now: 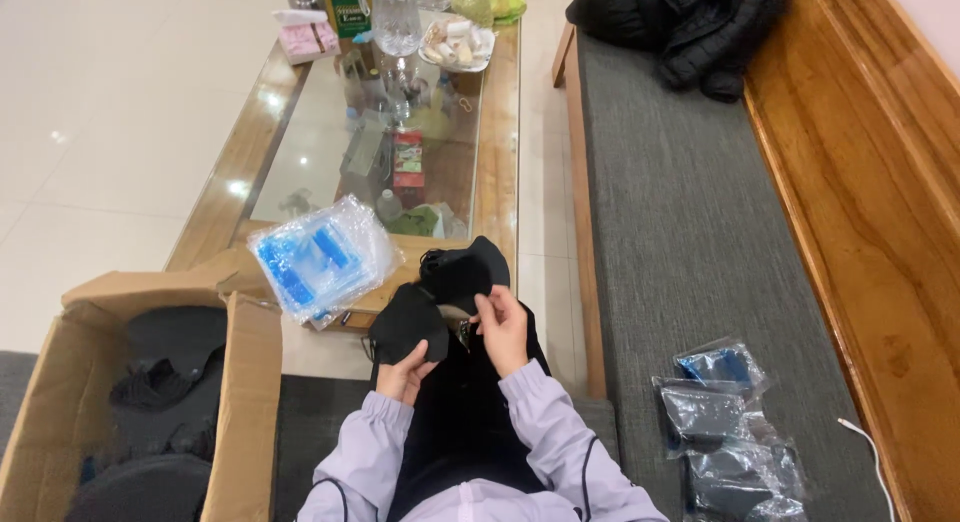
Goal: Pack black face masks into individual plastic bags.
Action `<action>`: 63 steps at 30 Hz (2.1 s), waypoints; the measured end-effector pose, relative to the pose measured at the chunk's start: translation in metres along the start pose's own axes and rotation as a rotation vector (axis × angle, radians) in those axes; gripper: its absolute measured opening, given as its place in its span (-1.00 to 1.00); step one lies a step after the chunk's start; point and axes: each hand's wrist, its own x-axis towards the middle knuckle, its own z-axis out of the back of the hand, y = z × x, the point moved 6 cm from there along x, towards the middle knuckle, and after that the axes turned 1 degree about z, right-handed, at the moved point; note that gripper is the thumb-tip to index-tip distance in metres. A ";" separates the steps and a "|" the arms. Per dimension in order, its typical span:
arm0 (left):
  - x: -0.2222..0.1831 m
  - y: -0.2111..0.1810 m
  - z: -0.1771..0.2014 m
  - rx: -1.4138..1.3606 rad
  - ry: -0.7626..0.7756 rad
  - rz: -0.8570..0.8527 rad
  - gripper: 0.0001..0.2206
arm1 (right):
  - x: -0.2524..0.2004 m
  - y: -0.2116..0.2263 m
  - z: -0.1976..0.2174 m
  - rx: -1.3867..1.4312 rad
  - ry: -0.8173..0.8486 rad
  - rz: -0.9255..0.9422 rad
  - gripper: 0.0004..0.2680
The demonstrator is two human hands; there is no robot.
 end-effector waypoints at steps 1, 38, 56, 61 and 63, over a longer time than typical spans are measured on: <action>-0.020 -0.014 -0.019 0.005 0.006 -0.002 -0.83 | 0.008 0.003 0.000 0.003 -0.005 0.005 -0.91; -0.061 -0.031 -0.051 0.012 -0.194 0.180 -0.23 | 0.016 0.023 0.016 -0.799 -0.029 -0.091 -0.65; -0.041 -0.017 -0.042 0.172 0.008 0.071 -0.33 | -0.053 0.052 -0.028 -0.623 0.247 0.206 -0.57; -0.013 0.000 -0.021 0.172 0.093 -0.038 -0.46 | -0.060 0.067 -0.030 -0.628 0.226 0.393 -0.60; -0.025 -0.008 -0.028 0.172 -0.020 0.036 -0.47 | -0.062 0.080 -0.032 -0.599 0.202 0.463 -0.63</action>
